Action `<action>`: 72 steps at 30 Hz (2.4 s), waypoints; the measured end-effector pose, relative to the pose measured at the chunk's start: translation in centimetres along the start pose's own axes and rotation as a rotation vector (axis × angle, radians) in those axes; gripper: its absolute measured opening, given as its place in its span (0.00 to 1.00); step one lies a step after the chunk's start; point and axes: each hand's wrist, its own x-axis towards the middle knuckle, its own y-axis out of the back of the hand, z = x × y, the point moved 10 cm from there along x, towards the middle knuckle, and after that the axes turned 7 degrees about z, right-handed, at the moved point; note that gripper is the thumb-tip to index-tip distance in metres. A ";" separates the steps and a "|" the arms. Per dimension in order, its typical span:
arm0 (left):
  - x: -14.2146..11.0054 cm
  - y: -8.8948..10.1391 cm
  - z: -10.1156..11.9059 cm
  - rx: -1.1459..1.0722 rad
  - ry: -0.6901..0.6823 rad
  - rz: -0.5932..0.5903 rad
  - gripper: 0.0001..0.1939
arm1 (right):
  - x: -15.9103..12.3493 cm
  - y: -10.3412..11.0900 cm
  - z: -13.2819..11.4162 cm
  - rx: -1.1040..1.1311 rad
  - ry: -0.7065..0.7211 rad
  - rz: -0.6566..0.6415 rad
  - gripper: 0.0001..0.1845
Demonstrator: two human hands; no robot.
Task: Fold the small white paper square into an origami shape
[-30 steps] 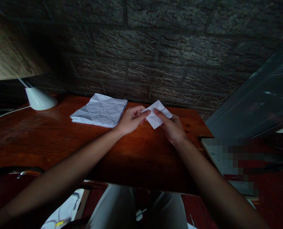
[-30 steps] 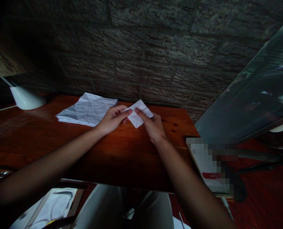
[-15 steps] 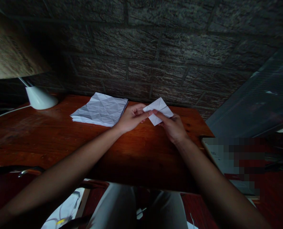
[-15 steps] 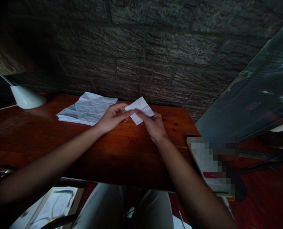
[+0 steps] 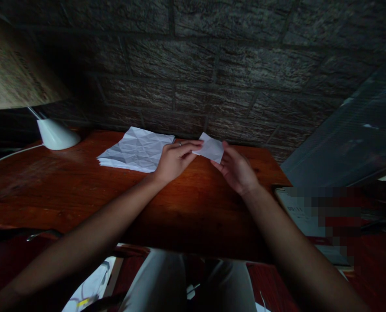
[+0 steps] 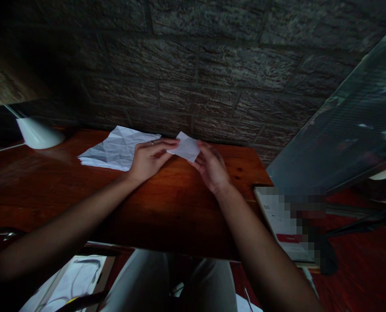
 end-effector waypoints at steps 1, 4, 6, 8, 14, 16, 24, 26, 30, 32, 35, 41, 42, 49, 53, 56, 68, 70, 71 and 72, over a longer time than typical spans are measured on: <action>0.0 0.0 0.3 0.018 -0.040 -0.005 0.06 | -0.1 -0.2 0.0 -0.002 0.002 -0.006 0.23; -0.3 -0.3 0.7 0.057 -0.107 -0.030 0.09 | -0.4 -0.6 0.0 -0.008 0.005 -0.030 0.22; -0.4 -0.4 0.9 0.067 -0.137 -0.046 0.11 | -0.5 -0.7 0.1 0.004 -0.005 -0.037 0.21; -0.5 -0.5 1.0 0.069 -0.152 -0.055 0.11 | -0.5 -0.6 0.2 0.011 -0.027 -0.036 0.20; -0.5 -0.6 1.7 0.027 -0.161 -0.075 0.10 | -0.3 -0.4 0.6 -0.014 -0.057 -0.047 0.18; -0.5 -0.6 2.1 0.005 -0.181 -0.074 0.10 | -0.2 -0.5 0.6 -0.019 -0.053 -0.063 0.18; -0.6 -0.4 2.0 0.041 -0.200 -0.063 0.08 | -0.4 -0.7 0.8 0.000 -0.077 -0.059 0.19; -0.6 -0.3 1.8 0.047 -0.196 -0.049 0.08 | -0.4 -1.0 0.8 -0.003 -0.073 -0.080 0.19; -0.4 -0.3 1.4 0.039 -0.172 -0.028 0.08 | -0.4 -1.0 0.9 -0.024 -0.049 -0.077 0.19; -0.3 -0.6 0.9 0.022 -0.112 -0.045 0.11 | -0.3 -0.7 0.7 -0.019 -0.027 -0.043 0.20; -0.6 -1.9 -0.7 -0.101 0.083 -0.122 0.24 | 0.0 0.2 0.3 0.007 0.020 0.029 0.24; -2.3 -4.5 -4.4 -0.554 0.602 -0.149 0.36 | 0.2 1.0 -0.5 -0.020 0.135 0.097 0.23; -2.6 -4.6 -5.0 -0.568 0.678 -0.129 0.31 | 0.2 0.9 -0.5 -0.022 0.142 0.093 0.22; -4.1 -5.1 -6.4 -0.673 0.991 -0.100 0.18 | -0.1 0.0 -0.5 -0.100 0.154 0.032 0.20; -4.4 -4.7 -6.4 -0.701 1.083 -0.003 0.16 | -0.1 0.1 -0.4 -0.106 0.167 0.035 0.22; -4.5 -4.4 -6.4 -0.684 1.117 0.036 0.16 | 0.0 0.2 -0.3 -0.108 0.180 0.040 0.22; -3.8 -3.9 -6.0 -0.699 1.101 0.055 0.13 | 0.0 0.2 -0.3 -0.098 0.119 0.045 0.24; -3.8 -3.8 -6.4 -0.707 1.113 0.075 0.14 | 0.2 0.4 -0.2 -0.086 0.113 0.045 0.24; -3.8 -3.8 -6.5 -0.714 1.119 0.079 0.14 | 0.2 0.5 -0.1 -0.085 0.114 0.043 0.23; -3.9 -3.9 -6.6 -0.721 1.127 0.079 0.14 | 0.2 0.5 -0.1 -0.087 0.116 0.037 0.23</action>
